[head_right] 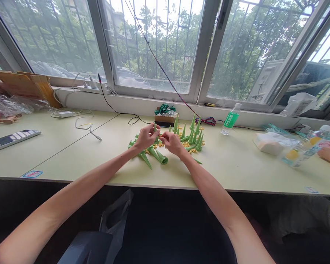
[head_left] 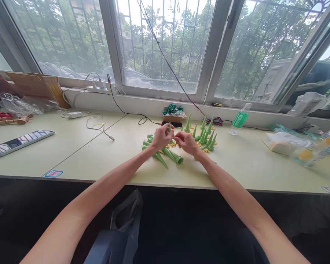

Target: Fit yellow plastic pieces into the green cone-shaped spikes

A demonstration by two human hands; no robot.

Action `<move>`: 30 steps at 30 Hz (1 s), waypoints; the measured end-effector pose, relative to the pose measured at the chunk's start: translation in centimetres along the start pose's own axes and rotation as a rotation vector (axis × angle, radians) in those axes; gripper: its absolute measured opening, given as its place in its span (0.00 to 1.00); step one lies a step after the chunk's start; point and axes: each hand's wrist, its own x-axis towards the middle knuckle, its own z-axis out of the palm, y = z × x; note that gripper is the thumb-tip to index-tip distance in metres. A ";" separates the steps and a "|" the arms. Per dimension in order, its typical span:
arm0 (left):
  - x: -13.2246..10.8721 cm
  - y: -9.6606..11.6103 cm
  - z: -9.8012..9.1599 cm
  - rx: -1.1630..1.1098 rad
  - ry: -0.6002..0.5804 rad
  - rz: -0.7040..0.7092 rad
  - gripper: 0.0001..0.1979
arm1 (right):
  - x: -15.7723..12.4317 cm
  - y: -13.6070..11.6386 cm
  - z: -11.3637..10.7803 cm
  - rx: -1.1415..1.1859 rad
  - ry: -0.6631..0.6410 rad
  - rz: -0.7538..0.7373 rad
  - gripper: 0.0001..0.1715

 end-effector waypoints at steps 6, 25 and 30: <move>0.0 -0.1 0.1 -0.004 -0.019 0.007 0.07 | 0.0 0.0 0.0 -0.021 -0.044 0.026 0.30; 0.0 0.0 0.0 0.006 -0.001 0.015 0.07 | 0.1 0.0 0.0 -0.057 -0.032 0.033 0.29; 0.0 0.1 0.0 -0.007 0.019 0.005 0.07 | 0.0 -0.4 -0.1 -0.067 0.019 0.014 0.21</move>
